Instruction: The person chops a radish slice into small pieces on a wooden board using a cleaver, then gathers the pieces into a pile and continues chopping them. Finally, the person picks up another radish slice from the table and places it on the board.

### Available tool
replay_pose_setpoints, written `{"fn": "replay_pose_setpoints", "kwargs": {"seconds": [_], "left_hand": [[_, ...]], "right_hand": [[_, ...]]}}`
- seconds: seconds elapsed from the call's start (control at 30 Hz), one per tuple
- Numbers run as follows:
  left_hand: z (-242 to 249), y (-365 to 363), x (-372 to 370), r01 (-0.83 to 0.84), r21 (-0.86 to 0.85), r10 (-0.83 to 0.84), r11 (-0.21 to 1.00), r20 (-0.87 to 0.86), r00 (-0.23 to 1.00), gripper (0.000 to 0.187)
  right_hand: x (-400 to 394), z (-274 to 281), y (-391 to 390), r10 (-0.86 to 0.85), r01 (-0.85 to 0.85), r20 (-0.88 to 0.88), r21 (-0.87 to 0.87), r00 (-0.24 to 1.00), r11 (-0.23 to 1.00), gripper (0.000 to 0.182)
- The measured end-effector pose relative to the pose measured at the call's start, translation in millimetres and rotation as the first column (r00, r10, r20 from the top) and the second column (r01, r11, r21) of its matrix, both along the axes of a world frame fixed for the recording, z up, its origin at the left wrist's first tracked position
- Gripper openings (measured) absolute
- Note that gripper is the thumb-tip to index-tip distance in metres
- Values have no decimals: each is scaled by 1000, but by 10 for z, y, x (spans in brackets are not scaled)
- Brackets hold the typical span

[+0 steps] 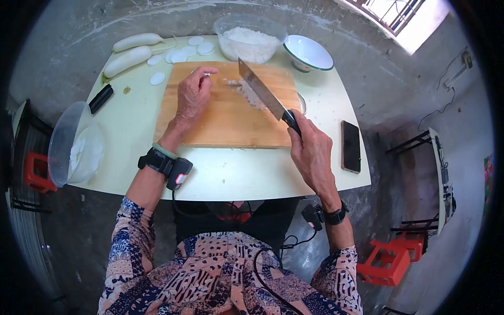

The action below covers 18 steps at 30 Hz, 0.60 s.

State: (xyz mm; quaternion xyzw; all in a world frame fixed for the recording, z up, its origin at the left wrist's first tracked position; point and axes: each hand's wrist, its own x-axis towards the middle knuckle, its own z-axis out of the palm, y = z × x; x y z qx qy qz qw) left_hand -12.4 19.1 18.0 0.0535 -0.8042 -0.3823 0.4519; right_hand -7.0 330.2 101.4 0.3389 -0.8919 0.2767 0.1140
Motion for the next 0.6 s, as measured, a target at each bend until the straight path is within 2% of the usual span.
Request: {"fn": "replay_pose_setpoints", "kwargs": {"seconds": [0.13, 0.23, 0.33, 0.37, 0.43, 0.47, 0.6], "left_hand": [[10, 5, -9, -12, -37, 11, 999, -28, 1000, 27], [-14, 12, -27, -14, -52, 11, 999, -55, 998, 26], [-6, -31, -29, -27, -72, 22, 997, -66, 998, 26], [-11, -17, -24, -20, -67, 16, 998, -53, 998, 26], [20, 22, -1, -6, -50, 3, 999, -46, 999, 25], [34, 38, 13, 4, -39, -6, 999, -42, 999, 25], [40, 6, 14, -4, -61, 0, 998, -62, 998, 25]], "right_hand": [[12, -6, -54, -11, 5, -104, -57, 995, 998, 41], [-54, -102, -61, 21, -20, -76, 7, 997, 1000, 40], [6, 50, -116, -13, 14, 77, -12, 997, 1000, 39], [11, 8, -142, -12, 13, 79, -11, 997, 1000, 39], [2, -87, -152, 52, -61, -69, -142, 996, 988, 39], [-8, -72, -132, 26, -26, -4, 7, 1000, 1000, 39], [20, 26, -155, 11, -8, 66, -45, 998, 999, 38]]}}
